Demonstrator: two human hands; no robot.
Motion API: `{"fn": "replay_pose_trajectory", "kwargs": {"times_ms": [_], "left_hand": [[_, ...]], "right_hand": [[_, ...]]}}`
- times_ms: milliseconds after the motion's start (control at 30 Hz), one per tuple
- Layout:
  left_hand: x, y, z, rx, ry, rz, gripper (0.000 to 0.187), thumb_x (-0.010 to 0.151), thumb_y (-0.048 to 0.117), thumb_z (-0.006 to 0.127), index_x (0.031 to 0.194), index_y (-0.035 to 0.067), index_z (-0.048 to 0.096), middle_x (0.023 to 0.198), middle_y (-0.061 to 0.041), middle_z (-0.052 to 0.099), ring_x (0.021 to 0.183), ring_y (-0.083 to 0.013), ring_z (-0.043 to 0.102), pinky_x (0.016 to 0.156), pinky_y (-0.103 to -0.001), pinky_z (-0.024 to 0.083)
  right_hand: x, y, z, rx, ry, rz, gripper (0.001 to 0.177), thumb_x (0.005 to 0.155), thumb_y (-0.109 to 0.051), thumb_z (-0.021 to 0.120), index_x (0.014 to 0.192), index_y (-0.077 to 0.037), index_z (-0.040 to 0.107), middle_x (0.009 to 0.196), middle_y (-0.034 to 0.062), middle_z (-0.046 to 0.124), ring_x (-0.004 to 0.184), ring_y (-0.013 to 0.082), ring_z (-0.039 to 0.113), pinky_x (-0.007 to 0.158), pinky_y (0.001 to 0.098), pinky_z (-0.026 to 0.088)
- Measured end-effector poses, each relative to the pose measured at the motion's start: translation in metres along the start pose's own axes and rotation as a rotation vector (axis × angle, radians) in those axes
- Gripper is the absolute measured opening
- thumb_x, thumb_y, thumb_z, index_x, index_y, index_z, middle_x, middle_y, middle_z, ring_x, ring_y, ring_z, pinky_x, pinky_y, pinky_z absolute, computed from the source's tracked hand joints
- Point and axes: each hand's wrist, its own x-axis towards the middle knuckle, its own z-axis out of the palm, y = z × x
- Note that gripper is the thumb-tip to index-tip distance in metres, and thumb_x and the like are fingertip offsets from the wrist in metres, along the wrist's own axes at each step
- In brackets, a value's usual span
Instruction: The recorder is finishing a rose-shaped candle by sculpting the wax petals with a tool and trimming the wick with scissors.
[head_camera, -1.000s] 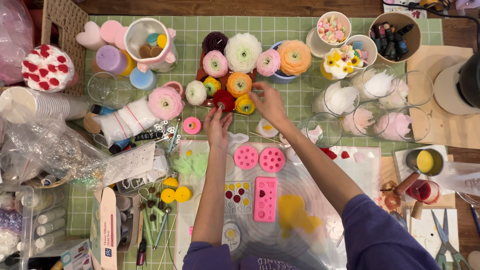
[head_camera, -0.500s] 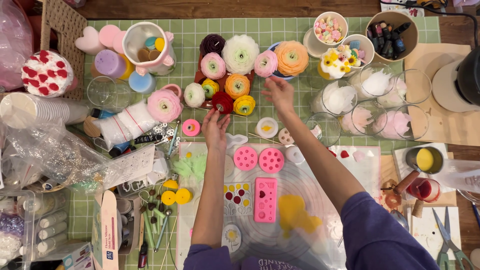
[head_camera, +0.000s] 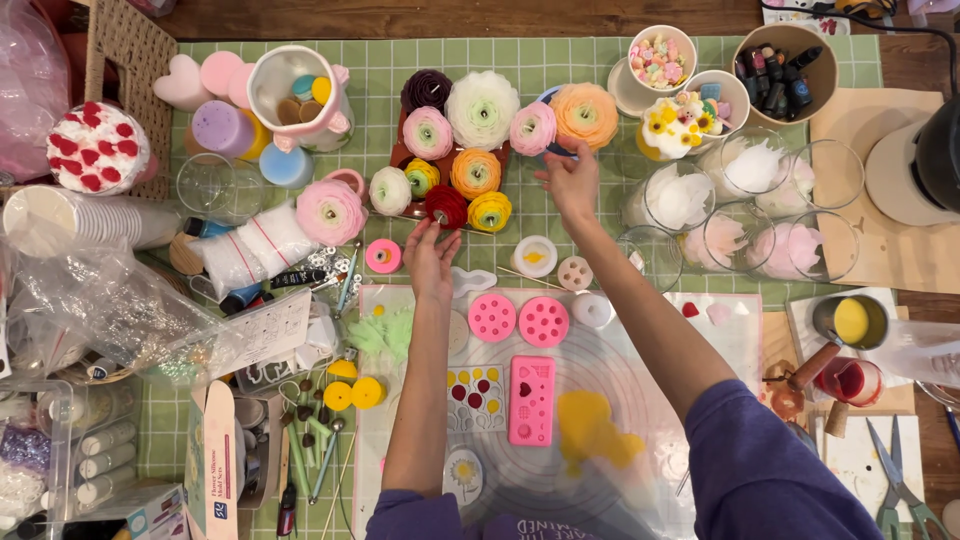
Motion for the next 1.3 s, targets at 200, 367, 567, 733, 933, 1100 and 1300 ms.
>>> {"fn": "replay_pose_trajectory", "kwargs": {"times_ms": [200,367,567,733,933,1100,1300], "left_hand": [[-0.001,0.001,-0.002,0.021,0.007,0.018,0.038,0.094,0.012,0.067,0.129,0.003,0.053,0.115,-0.013,0.067,0.087,-0.0295,0.073,0.076,-0.038,0.06],[-0.006,0.004,0.0,0.057,0.015,0.045,0.037,0.095,0.013,0.069,0.128,0.004,0.054,0.111,-0.012,0.066,0.084,-0.0269,0.071,0.073,-0.037,0.058],[-0.02,0.011,0.012,0.167,0.087,0.1,0.035,0.094,0.013,0.07,0.125,0.006,0.056,0.111,-0.01,0.063,0.087,-0.0208,0.065,0.076,-0.036,0.056],[-0.052,0.03,0.054,0.559,0.167,0.556,0.031,0.094,0.007,0.068,0.123,0.005,0.058,0.12,-0.007,0.059,0.096,-0.0143,0.058,0.08,-0.032,0.053],[-0.043,0.035,0.076,0.574,0.143,0.647,0.031,0.092,0.003,0.069,0.122,0.004,0.06,0.117,-0.008,0.059,0.097,-0.0151,0.059,0.088,-0.031,0.052],[-0.033,0.018,0.051,0.566,0.216,0.544,0.036,0.088,0.001,0.069,0.123,0.005,0.06,0.119,-0.008,0.058,0.098,-0.0158,0.057,0.087,-0.032,0.052],[-0.021,0.002,0.032,0.481,0.247,0.301,0.045,0.088,0.006,0.069,0.13,0.009,0.054,0.123,-0.005,0.055,0.1,-0.0156,0.058,0.077,-0.033,0.048]], "right_hand": [[-0.002,0.009,-0.004,-0.008,-0.031,0.019,0.037,0.095,0.001,0.056,0.131,-0.005,0.052,0.105,0.0079,0.072,0.077,0.018,0.076,0.06,0.0269,0.057],[-0.011,0.0,-0.011,0.026,-0.05,0.069,0.038,0.097,-0.004,0.058,0.134,-0.004,0.05,0.108,0.009,0.07,0.078,0.0184,0.075,0.064,0.0275,0.056],[-0.017,-0.006,-0.023,0.069,-0.08,0.067,0.039,0.097,-0.004,0.057,0.135,-0.003,0.05,0.111,0.0095,0.07,0.08,0.0187,0.075,0.068,0.0284,0.058],[-0.023,-0.014,-0.034,0.091,-0.096,0.068,0.039,0.098,-0.004,0.056,0.136,-0.004,0.049,0.112,0.0095,0.07,0.082,0.0187,0.075,0.071,0.0289,0.058],[-0.03,-0.01,-0.051,0.095,-0.128,0.075,0.039,0.098,-0.005,0.056,0.136,-0.003,0.049,0.115,0.01,0.07,0.084,0.0188,0.075,0.072,0.0288,0.058],[-0.037,-0.012,-0.056,0.083,-0.146,0.109,0.038,0.098,-0.007,0.057,0.135,-0.003,0.052,0.116,0.0115,0.071,0.085,0.0186,0.075,0.072,0.0285,0.058],[-0.043,-0.007,-0.037,-0.029,-0.229,0.168,0.039,0.095,-0.011,0.062,0.133,-0.004,0.057,0.114,0.0112,0.072,0.087,0.0177,0.076,0.073,0.0292,0.058]]}}
